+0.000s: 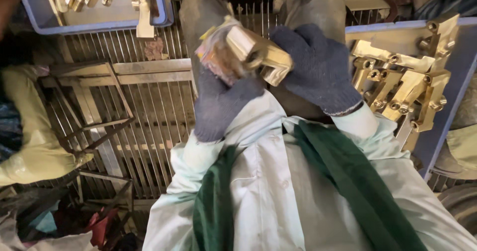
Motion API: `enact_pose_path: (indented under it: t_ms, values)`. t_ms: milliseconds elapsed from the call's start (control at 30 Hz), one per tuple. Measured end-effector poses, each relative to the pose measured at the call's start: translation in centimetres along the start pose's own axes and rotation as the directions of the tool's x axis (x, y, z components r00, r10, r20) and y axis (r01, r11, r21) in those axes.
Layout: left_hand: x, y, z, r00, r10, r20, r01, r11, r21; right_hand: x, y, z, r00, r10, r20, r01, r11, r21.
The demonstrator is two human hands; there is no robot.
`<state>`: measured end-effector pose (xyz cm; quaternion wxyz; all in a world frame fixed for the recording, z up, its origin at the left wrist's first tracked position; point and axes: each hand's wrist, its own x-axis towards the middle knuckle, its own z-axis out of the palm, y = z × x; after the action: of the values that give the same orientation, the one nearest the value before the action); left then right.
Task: The person repeatedly picks up brass-colored metal parts from a blue bin and rubs them against a stationary grinding or polishing wheel. They rotate the parts to treat different surfaces before placing them into a separate bin.
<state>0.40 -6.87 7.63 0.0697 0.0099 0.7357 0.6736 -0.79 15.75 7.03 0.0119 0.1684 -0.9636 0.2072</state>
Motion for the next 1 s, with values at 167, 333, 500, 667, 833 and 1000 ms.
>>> enact_pose_path:
  t_ms: [167, 333, 500, 667, 833, 1000]
  values:
    - [1.2, -4.0, 1.1, 0.971, -0.233, -0.047, 0.133, 0.696, -0.705, -0.9, 0.1, -0.9, 0.995, -0.050, -0.082, 0.048, 0.998, -0.028]
    - [0.6, -9.2, 1.2, 0.954, -0.282, -0.099, 0.025, 0.406, -0.913, -1.6, 2.5, -1.9, 0.988, -0.019, -0.152, 0.070, 0.941, 0.332]
    - [1.3, -10.6, 0.9, 0.921, -0.390, 0.018, 0.067, 0.113, -0.991, -2.6, 1.5, 1.3, 0.940, 0.336, 0.058, -0.088, 0.074, 0.993]
    - [2.6, -7.3, -0.9, 0.860, -0.506, 0.063, 0.493, 0.796, -0.352, -1.5, 4.5, 3.0, 0.749, -0.018, -0.662, 0.399, 0.810, 0.430]
    - [4.5, -4.8, -0.8, 0.956, 0.282, 0.074, -0.282, 0.959, -0.020, -1.0, 7.1, 2.5, 0.758, 0.449, -0.472, 0.351, 0.328, 0.877]
    - [5.7, -4.4, 0.1, 0.972, -0.156, 0.178, 0.214, 0.899, -0.382, -0.5, 10.7, 3.4, 0.667, -0.219, -0.712, 0.270, 0.962, -0.043]
